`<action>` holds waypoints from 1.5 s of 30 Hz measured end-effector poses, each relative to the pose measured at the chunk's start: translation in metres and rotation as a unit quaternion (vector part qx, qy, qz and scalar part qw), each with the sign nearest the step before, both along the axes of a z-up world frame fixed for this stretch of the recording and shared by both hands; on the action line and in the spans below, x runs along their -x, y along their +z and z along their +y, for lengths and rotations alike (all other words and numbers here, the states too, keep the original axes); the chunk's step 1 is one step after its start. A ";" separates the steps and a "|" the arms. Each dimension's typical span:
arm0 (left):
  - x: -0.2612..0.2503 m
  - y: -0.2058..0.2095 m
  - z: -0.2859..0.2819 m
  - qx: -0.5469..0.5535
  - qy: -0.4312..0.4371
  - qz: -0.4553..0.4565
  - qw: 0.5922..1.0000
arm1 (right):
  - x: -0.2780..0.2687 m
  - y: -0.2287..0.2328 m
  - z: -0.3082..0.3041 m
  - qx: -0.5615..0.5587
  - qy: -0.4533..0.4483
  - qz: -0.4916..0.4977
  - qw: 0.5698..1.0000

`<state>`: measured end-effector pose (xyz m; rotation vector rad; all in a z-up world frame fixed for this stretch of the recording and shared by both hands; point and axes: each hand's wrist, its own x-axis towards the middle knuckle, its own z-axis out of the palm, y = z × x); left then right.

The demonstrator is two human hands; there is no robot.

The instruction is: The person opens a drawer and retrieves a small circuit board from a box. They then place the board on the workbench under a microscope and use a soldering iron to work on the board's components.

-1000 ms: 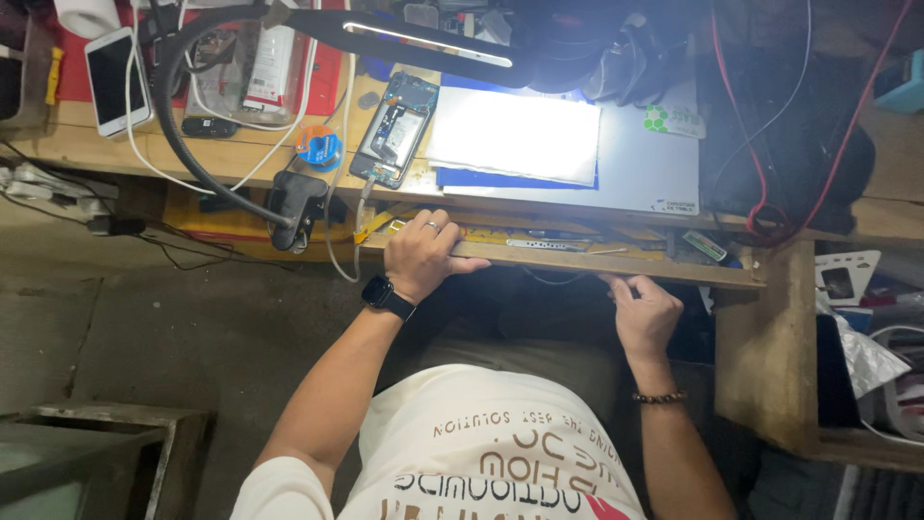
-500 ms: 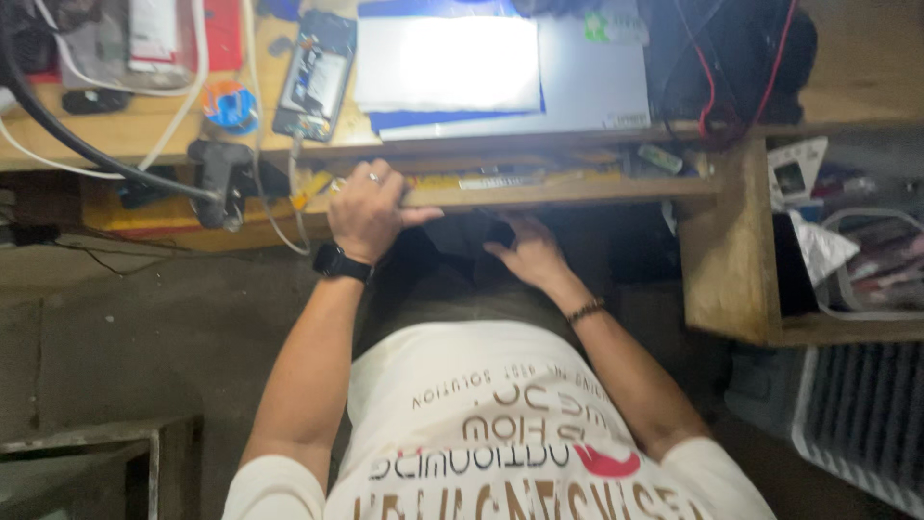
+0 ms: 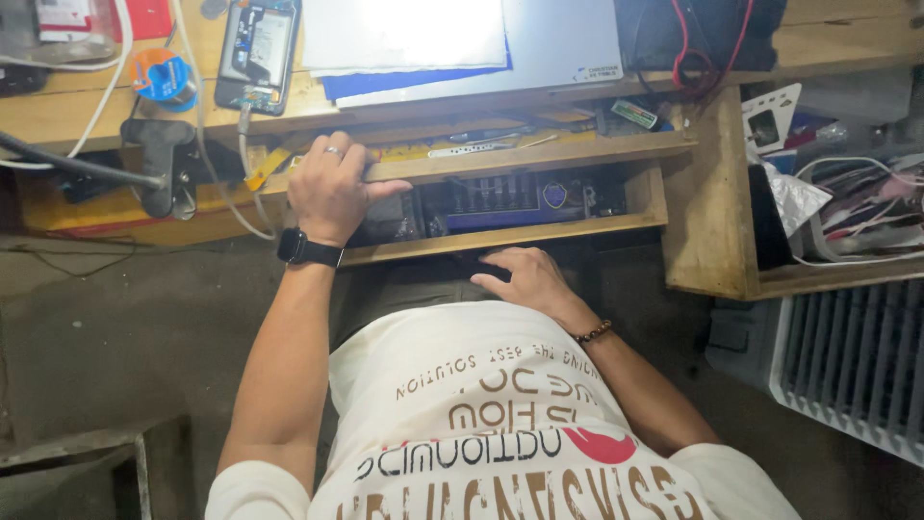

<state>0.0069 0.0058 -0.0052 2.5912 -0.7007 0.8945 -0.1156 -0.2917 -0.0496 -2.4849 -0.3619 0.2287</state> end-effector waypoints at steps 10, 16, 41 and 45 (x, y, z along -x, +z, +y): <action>0.022 0.000 0.000 0.083 -0.060 -0.018 0.995 | 0.001 0.014 -0.042 -0.164 -0.077 0.050 0.982; 0.058 -0.035 -0.046 0.070 -0.112 0.164 0.977 | -0.031 0.025 -0.101 0.030 -0.242 -0.129 0.961; 0.096 -0.022 -0.054 0.336 -0.074 0.399 0.850 | 0.014 0.017 -0.080 -0.218 -0.365 0.038 0.904; 0.108 -0.025 -0.046 0.311 -0.039 0.453 0.835 | 0.034 0.000 -0.065 -0.284 -0.375 0.075 0.879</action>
